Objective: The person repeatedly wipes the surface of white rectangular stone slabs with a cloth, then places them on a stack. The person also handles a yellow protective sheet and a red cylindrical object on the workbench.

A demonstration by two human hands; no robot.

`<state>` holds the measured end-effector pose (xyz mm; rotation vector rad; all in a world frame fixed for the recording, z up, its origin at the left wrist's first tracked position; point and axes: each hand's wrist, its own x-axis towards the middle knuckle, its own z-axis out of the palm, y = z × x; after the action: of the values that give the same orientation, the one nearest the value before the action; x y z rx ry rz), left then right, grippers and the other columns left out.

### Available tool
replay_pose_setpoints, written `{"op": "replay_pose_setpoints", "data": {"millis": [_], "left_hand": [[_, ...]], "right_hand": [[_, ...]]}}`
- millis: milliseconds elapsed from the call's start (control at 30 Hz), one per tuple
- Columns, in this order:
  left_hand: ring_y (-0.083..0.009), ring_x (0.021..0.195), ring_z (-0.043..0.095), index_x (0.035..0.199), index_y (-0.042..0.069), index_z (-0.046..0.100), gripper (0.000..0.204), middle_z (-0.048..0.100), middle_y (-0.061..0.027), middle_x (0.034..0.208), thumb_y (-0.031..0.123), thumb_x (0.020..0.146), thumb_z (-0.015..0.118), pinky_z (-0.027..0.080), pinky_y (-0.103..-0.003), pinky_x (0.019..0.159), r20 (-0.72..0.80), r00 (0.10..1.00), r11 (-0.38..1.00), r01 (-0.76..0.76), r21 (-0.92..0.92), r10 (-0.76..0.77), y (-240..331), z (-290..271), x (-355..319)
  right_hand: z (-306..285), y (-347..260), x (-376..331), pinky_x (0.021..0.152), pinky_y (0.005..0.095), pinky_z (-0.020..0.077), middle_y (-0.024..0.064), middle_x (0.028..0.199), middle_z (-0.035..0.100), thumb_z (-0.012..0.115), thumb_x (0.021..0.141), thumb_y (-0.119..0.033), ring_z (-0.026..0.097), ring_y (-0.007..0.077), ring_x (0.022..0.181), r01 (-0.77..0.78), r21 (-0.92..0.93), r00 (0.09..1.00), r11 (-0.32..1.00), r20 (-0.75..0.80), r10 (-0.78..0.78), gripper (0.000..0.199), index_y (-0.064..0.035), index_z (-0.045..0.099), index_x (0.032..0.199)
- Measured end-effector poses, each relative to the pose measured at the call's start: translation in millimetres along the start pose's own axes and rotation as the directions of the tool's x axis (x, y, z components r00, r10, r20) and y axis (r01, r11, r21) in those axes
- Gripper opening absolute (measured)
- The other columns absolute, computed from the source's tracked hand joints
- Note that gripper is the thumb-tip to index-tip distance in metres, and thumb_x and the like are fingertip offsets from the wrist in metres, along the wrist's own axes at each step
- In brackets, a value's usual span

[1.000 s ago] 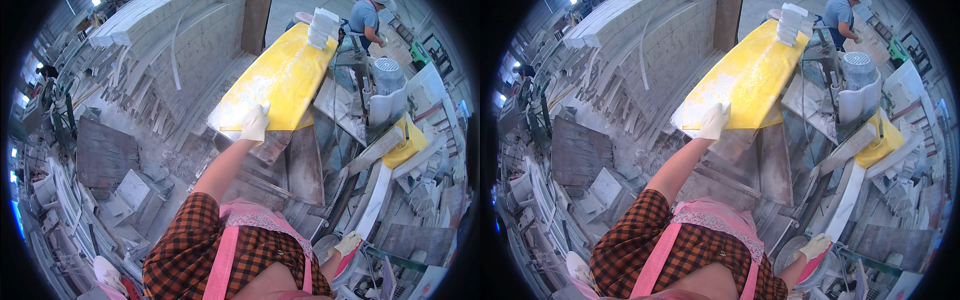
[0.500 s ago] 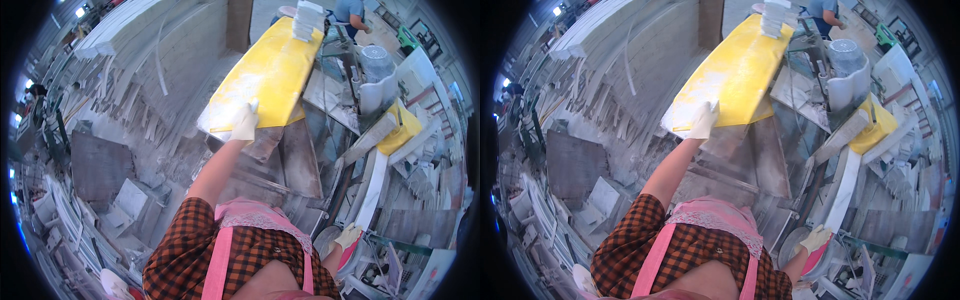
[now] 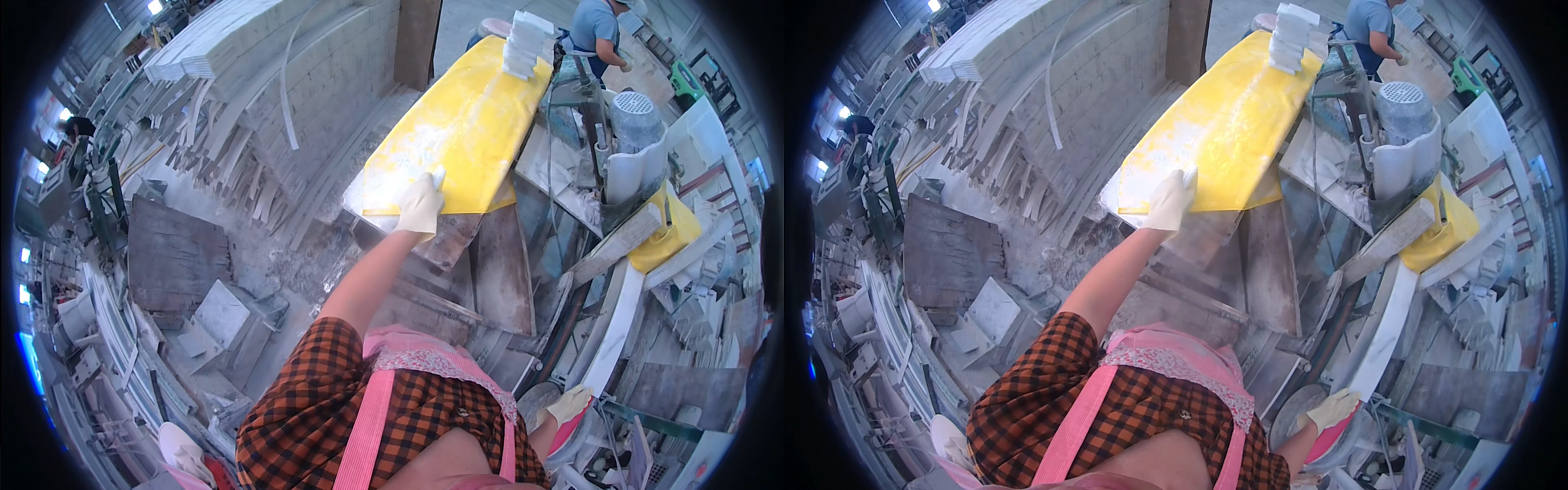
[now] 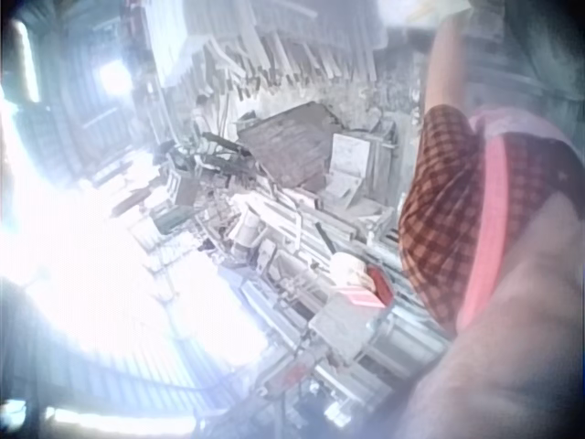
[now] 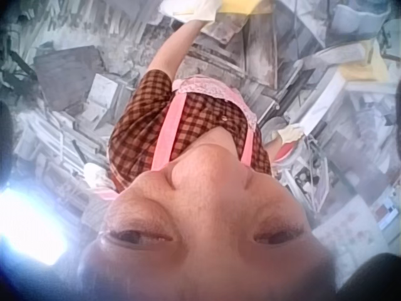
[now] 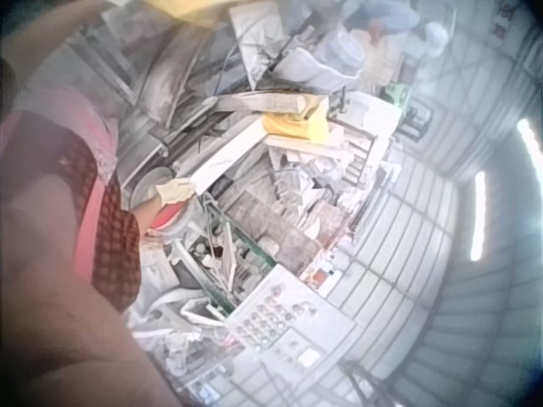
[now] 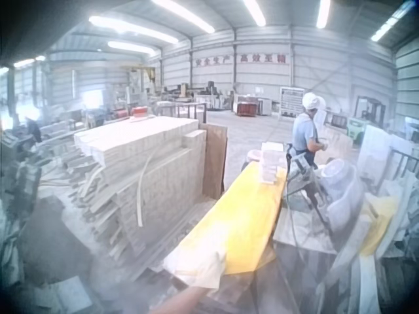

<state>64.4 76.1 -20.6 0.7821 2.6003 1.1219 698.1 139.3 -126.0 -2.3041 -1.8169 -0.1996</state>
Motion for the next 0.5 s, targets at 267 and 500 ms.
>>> {"op": "replay_pose_setpoints", "data": {"millis": [267, 500], "left_hand": [[-0.0479, 0.098, 0.068, 0.106, -0.002, 0.064, 0.023, 0.07, -0.0305, 0.099, 0.011, 0.09, 0.056, 0.051, -0.052, 0.086, -0.025, 0.999, 1.0, -0.023, -0.016, 0.022, 5.4, -4.0, -4.7], [-0.0476, 0.097, 0.068, 0.103, -0.003, 0.064, 0.021, 0.07, -0.0292, 0.099, 0.011, 0.089, 0.056, 0.051, -0.053, 0.085, -0.026, 0.999, 0.999, -0.033, 0.0, 0.033, 6.4, -5.3, -4.6]], "right_hand": [[0.2, 6.1, -1.7, 0.113, 0.0501, 0.0398, 0.0284, 0.142, 0.057, 0.035, 0.112, -0.034, 0.052, 0.0442, 0.131, 0.016, -0.026, 1.0, 1.0, -0.009, -0.016, 0.055, 0.009, 0.052, 0.142], [-8.6, 4.4, -5.0, 0.113, 0.049, 0.0398, 0.0305, 0.141, 0.057, 0.036, 0.111, -0.034, 0.053, 0.0445, 0.13, -0.031, 0.016, 0.998, 0.999, 0.062, 0.03, 0.056, 0.0089, 0.052, 0.142]]}}
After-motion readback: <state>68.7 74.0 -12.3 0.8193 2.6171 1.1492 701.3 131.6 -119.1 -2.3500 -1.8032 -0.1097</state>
